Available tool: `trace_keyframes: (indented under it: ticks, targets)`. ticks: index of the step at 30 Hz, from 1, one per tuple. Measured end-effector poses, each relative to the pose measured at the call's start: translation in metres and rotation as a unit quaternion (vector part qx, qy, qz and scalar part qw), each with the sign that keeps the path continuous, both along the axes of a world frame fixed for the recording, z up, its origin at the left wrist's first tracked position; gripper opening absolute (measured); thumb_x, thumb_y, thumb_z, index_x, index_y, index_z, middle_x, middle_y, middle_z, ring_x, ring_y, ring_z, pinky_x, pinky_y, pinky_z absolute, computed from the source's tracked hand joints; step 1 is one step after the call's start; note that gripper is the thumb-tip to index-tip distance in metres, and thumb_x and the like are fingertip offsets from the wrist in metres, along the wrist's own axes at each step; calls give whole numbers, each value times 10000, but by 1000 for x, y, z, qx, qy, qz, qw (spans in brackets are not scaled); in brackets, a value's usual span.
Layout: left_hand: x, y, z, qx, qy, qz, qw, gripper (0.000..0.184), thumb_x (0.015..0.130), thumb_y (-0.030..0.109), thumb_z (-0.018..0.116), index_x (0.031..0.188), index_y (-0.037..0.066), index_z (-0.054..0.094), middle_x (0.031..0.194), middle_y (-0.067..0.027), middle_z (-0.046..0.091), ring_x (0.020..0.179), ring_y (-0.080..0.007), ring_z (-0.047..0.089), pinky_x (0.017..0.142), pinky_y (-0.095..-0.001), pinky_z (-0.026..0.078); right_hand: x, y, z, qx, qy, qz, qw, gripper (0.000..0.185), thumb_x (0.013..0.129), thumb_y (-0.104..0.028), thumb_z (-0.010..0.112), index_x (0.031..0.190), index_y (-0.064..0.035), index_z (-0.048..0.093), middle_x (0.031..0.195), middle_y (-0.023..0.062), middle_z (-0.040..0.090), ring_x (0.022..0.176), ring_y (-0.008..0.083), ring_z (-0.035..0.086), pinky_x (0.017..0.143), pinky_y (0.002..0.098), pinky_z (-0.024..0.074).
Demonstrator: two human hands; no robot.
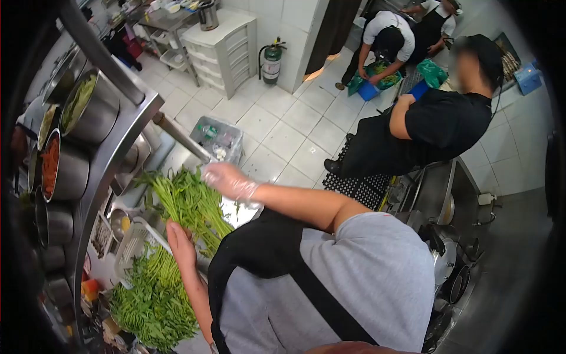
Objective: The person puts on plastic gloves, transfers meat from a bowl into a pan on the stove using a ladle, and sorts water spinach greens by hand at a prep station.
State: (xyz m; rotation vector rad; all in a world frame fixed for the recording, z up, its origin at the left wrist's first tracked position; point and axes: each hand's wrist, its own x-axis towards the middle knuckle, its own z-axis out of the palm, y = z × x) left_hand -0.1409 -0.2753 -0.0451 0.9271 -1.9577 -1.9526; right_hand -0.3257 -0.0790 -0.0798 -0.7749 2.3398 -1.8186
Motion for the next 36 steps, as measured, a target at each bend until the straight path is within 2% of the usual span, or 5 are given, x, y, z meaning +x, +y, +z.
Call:
trace_keyframes:
  ticks: [2, 4, 7, 12, 36]
  targets:
    - [4, -21, -11, -5, 3, -18, 1000, 277, 1192, 332, 569, 1234, 64, 625, 800, 63, 457, 652, -42, 376, 565, -253, 292, -5, 18, 7, -72, -224, 36, 971, 193, 1088, -202, 621, 1166, -70, 738, 935, 187, 724, 897, 449, 706, 878, 534, 573]
    - [2, -22, -2, -38, 25, -52, 998, 228, 1177, 299, 599, 1159, 72, 615, 801, 73, 451, 643, -31, 361, 558, -258, 270, -15, 42, -3, -23, 114, -45, 992, 201, 1093, -177, 622, 1229, -75, 729, 1031, 179, 732, 989, 421, 707, 964, 521, 561]
    - [2, -22, 10, -124, 0, -54, 991, 217, 1125, 247, 677, 1077, 40, 632, 840, 52, 507, 757, -68, 469, 649, -281, 408, -34, 70, 17, 105, 21, -77, 991, 444, 1090, -290, 629, 1398, 25, 685, 1321, 282, 736, 1271, 423, 698, 1153, 480, 507]
    - [12, -27, 10, -285, 44, -28, 957, 220, 1047, 170, 769, 1010, 4, 629, 876, 18, 540, 863, -107, 461, 767, -310, 431, -22, 52, 75, -37, -61, -13, 997, 246, 1135, -111, 610, 1294, 35, 728, 1096, 66, 754, 985, 122, 653, 900, 295, 529]
    - [46, -1, 23, -322, 25, -56, 945, 329, 1123, 329, 657, 1159, 10, 730, 965, -227, 725, 896, -451, 710, 769, -475, 550, -27, -33, 141, 133, 462, 247, 841, 292, 957, -98, 757, 1247, -102, 779, 1241, 122, 782, 1075, 350, 770, 928, 454, 637]
